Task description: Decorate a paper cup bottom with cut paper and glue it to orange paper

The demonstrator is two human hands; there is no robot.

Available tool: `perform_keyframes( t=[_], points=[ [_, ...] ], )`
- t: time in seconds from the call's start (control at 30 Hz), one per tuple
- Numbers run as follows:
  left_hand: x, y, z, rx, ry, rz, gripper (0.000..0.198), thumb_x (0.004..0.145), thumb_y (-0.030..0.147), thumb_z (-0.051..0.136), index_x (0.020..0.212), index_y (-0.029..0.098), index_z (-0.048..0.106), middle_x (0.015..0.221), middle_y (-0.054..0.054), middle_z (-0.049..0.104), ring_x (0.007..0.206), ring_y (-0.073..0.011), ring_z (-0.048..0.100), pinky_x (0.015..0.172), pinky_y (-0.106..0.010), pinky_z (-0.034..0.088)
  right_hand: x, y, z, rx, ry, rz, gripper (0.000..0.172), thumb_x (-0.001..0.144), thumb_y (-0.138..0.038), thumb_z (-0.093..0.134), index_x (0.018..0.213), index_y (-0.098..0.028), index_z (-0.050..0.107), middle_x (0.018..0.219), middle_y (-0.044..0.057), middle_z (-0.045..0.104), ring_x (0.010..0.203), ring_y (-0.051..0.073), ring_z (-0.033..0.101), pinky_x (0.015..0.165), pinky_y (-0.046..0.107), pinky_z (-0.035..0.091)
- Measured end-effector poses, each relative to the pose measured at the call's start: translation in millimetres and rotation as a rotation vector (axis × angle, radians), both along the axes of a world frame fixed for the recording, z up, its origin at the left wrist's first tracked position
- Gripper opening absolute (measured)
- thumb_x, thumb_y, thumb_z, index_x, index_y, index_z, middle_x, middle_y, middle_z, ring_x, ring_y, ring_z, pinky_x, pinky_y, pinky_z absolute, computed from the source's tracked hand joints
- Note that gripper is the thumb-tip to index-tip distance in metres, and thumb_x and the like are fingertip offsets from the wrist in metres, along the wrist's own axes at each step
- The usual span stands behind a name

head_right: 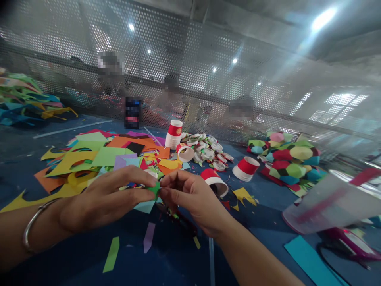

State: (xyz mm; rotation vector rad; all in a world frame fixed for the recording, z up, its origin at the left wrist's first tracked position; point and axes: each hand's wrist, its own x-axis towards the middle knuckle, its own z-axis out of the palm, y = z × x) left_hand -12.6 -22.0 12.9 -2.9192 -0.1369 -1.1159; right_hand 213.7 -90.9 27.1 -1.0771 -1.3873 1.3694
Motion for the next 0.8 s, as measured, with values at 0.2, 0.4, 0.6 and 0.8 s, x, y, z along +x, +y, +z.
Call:
perform_keyframes(
  t=[0.2,0.4,0.6,0.8],
  points=[
    [13.5,4.5,-4.6,-0.626,-0.084,0.008,0.044,0.087,0.004,0.048,0.124,0.027,0.053,0.113,-0.004,0.063,0.1,-0.0148,0.063,0.088,-0.029,0.051,0.6,1.0,0.0,-0.01,-0.087,-0.032,0.023,0.081,-0.035,0.079,0.09,-0.02,0.065,0.08,-0.003,0.057,0.065,0.009,0.048,0.056,0.021,0.041],
    [21.2,14.4,3.0,-1.47,0.095,-0.071,0.027,0.087,0.031,0.06,0.11,0.017,0.056,0.09,-0.003,0.064,0.08,-0.0158,0.061,0.071,-0.029,0.051,0.5,0.7,0.1,-0.033,-0.197,-0.001,0.025,0.081,-0.037,0.078,0.09,-0.018,0.065,0.078,-0.002,0.058,0.065,0.009,0.048,0.057,0.022,0.038],
    [18.4,18.2,-6.0,-1.462,0.215,-0.176,0.039,0.078,0.024,0.073,0.113,0.019,0.055,0.091,-0.001,0.066,0.084,-0.0148,0.059,0.076,-0.028,0.044,0.0,1.9,-6.0,-0.002,-0.319,0.052,0.026,0.085,-0.039,0.074,0.094,-0.018,0.064,0.072,-0.004,0.056,0.063,0.01,0.048,0.058,0.024,0.037],
    [17.1,17.1,-0.4,-1.484,0.122,-0.031,0.029,0.079,0.026,0.071,0.106,0.018,0.063,0.092,-0.001,0.064,0.089,-0.0157,0.057,0.081,-0.029,0.041,7.0,2.0,1.3,0.255,-0.644,-0.148,0.02,0.092,-0.04,0.065,0.102,-0.022,0.063,0.09,0.001,0.065,0.076,0.014,0.057,0.065,0.027,0.044]
  ],
)
